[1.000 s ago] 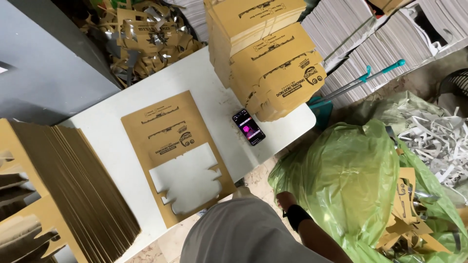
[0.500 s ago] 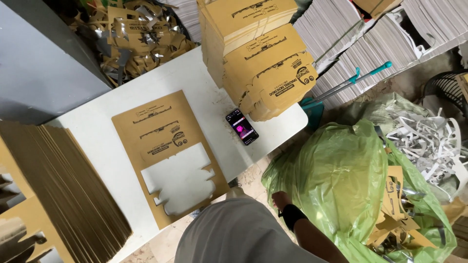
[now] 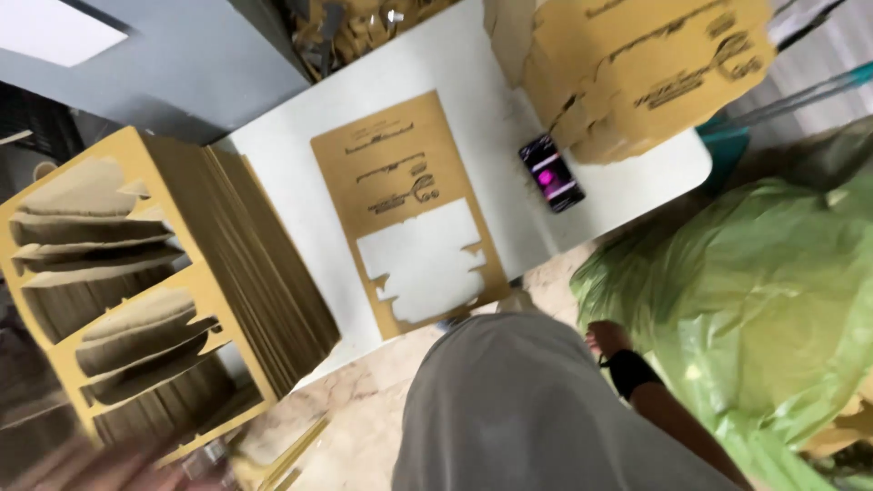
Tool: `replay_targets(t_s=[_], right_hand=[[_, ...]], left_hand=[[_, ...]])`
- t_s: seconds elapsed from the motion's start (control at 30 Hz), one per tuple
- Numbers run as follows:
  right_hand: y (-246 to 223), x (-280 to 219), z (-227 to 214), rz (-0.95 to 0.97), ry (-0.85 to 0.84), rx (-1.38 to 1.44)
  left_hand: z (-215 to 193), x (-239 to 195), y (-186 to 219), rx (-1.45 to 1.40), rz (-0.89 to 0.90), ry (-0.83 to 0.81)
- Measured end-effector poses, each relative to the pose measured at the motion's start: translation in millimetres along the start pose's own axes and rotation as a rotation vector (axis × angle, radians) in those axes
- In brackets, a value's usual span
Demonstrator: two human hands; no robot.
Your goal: The person is stripping waste material from pre-cut cardboard sheets and folding them to prepare for box assembly.
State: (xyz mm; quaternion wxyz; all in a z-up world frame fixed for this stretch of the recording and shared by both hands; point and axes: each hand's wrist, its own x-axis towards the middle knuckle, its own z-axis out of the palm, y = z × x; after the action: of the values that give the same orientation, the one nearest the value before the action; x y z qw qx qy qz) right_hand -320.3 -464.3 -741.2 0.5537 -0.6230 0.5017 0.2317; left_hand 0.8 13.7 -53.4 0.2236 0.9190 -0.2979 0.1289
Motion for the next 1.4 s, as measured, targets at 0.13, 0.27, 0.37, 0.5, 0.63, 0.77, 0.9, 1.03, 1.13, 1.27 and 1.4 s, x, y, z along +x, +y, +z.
replay_targets(t_s=[0.13, 0.27, 0.37, 0.5, 0.63, 0.77, 0.9, 1.03, 1.13, 1.27, 1.4], right_hand=[[-39, -61, -6, 0.113, 0.054, -0.104], [7, -57, -17, -0.139, 0.116, -0.672], [44, -54, -37, -0.332, 0.156, -1.088], [68, -48, -56, -0.534, 0.176, -1.506], [35, -55, -71, -0.356, 0.087, -1.254], [-34, -71, -73, 0.013, 0.076, -0.638], [-52, -47, -70, 0.039, 0.062, -0.476], [-92, -36, -67, 0.031, 0.018, -0.289], [-135, -50, -58, 0.022, -0.044, -0.212], [-174, -57, -45, -0.089, -0.106, -0.475], [-211, -69, -23, -0.247, -0.089, -0.671]], left_hand=[[224, -84, -48, 0.044, 0.007, -0.018], [388, -195, -72, 0.018, -0.069, -0.329], [447, -234, -67, 0.016, -0.052, -0.523], [485, -249, -53, 0.138, 0.038, -0.433], [510, -247, -52, 0.264, 0.020, -0.276], [502, -249, -50, 0.259, -0.079, -0.437], [477, -235, -49, 0.250, -0.028, -0.321], [428, -188, -35, -0.021, -0.170, -0.430], [372, -123, -17, -0.183, -0.364, -0.387], [312, -24, 4, -0.775, -0.875, -0.262], [274, 32, 23, -1.190, -0.959, -0.116]])
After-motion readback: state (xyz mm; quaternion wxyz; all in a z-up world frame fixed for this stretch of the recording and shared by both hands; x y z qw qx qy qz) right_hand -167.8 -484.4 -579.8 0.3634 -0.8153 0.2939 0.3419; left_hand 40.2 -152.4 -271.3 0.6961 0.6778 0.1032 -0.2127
